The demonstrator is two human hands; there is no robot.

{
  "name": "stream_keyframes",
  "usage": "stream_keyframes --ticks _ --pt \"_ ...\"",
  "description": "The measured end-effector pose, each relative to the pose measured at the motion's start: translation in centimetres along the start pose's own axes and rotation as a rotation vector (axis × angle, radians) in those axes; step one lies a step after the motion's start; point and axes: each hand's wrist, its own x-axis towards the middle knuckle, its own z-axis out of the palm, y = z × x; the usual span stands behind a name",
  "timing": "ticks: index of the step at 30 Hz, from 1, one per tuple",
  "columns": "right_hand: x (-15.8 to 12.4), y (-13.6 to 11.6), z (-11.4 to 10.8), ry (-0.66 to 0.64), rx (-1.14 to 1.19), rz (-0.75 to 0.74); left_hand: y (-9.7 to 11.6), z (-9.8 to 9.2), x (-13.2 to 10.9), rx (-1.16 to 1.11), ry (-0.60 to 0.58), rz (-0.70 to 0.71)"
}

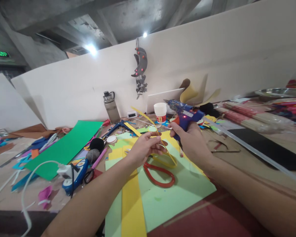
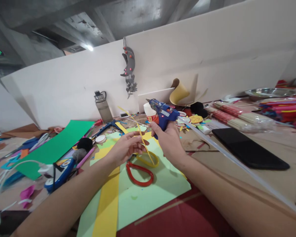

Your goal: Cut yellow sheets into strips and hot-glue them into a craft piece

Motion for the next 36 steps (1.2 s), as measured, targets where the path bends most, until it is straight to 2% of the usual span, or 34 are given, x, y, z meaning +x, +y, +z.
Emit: stream_keyframes --ticks 3,8,12,20,27,36 --pt "0.2 0.3 0.3 0.038 -0.111 0.003 -0.2 0.0 0.0 0.041 -0.01 0.019" --pt "0.4 0.6 0.5 -0.047 -0.157 -0.062 -0.4 0.0 0.0 0.098 -0.038 0.03" --pt "0.8 1.6 0.4 -0.149 -0.1 -0.065 -0.4 0.0 0.0 0.123 -0.062 0.046" --pt "1.4 3.5 0.6 -0.18 0.111 0.025 -0.5 -0.2 0.1 0.119 -0.068 0.05" --pt "1.3 3.4 0.7 -0.215 0.188 0.057 -0.6 -0.3 0.2 0.124 -0.083 0.057" --pt "1.3 3.5 0.8 -0.173 0.105 0.033 -0.6 -0.1 0.1 0.279 -0.012 0.076"
